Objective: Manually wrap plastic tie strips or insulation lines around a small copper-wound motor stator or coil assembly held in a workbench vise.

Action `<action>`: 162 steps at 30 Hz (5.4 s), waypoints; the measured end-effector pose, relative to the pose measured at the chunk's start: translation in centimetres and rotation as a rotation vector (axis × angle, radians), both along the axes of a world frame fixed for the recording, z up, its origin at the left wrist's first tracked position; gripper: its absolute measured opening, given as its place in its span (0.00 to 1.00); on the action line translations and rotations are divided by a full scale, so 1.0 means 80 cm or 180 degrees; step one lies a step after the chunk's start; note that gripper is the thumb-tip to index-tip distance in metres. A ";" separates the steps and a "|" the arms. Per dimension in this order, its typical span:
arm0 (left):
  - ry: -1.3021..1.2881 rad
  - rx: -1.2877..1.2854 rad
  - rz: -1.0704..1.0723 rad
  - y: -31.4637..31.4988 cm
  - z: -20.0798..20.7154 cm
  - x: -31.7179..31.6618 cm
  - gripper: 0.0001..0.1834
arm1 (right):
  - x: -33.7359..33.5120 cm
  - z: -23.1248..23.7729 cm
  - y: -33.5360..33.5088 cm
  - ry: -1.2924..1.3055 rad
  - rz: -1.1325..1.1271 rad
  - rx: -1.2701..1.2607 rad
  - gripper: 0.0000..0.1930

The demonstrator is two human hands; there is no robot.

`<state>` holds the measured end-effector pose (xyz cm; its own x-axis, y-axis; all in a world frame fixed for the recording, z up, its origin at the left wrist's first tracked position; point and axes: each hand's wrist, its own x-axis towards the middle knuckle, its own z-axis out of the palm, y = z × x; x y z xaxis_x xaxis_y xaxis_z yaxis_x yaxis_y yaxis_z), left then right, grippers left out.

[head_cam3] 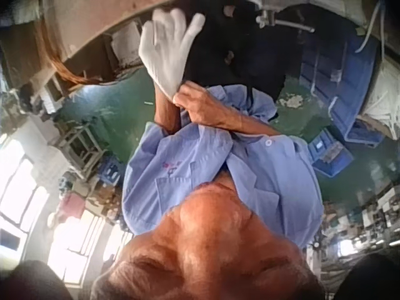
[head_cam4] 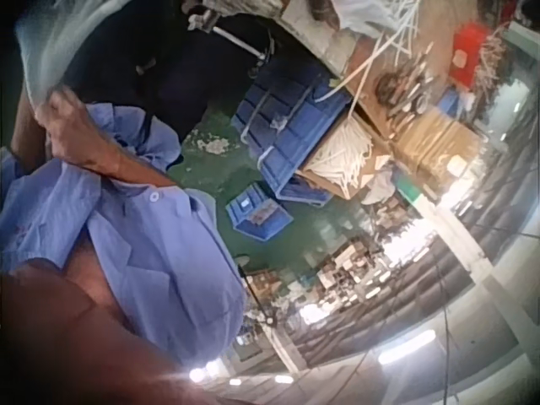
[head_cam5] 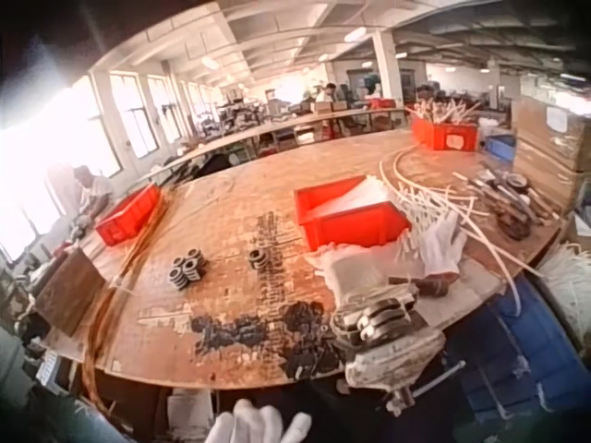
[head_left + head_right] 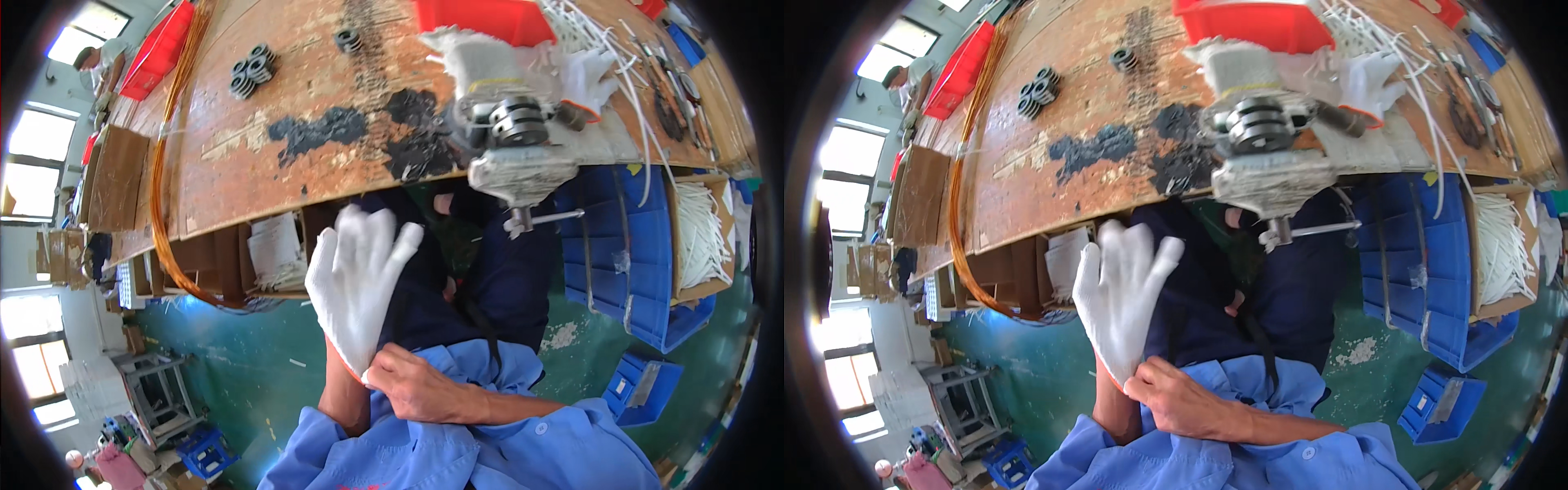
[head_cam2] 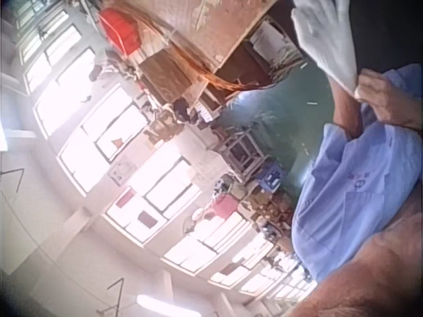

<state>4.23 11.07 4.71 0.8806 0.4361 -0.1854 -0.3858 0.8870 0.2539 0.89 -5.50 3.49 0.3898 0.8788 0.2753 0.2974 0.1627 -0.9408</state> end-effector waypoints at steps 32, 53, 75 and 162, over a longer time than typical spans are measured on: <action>0.0092 0.7108 -0.0198 -0.218 0.170 0.232 0.33 | 0.336 0.113 -0.212 -0.1532 -0.3847 0.0295 0.17; -0.1683 0.7770 -0.0531 -0.293 -0.032 0.092 0.12 | 0.146 -0.030 -0.341 0.4157 -0.2360 0.0652 0.09; -0.2082 0.7238 -0.0752 -0.303 -0.031 0.071 0.08 | 0.190 -0.078 -0.256 0.1426 -0.3390 0.0497 0.18; 0.3275 0.7782 0.0336 0.327 0.036 0.341 0.23 | 0.120 0.104 -0.085 -0.0602 -0.0925 -0.0293 0.28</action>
<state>31.51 37.23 7.59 0.8675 0.4210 0.2650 0.3680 -0.9015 0.2278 10.50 -12.31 11.84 0.5767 0.7633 0.2912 0.4891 -0.0371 -0.8714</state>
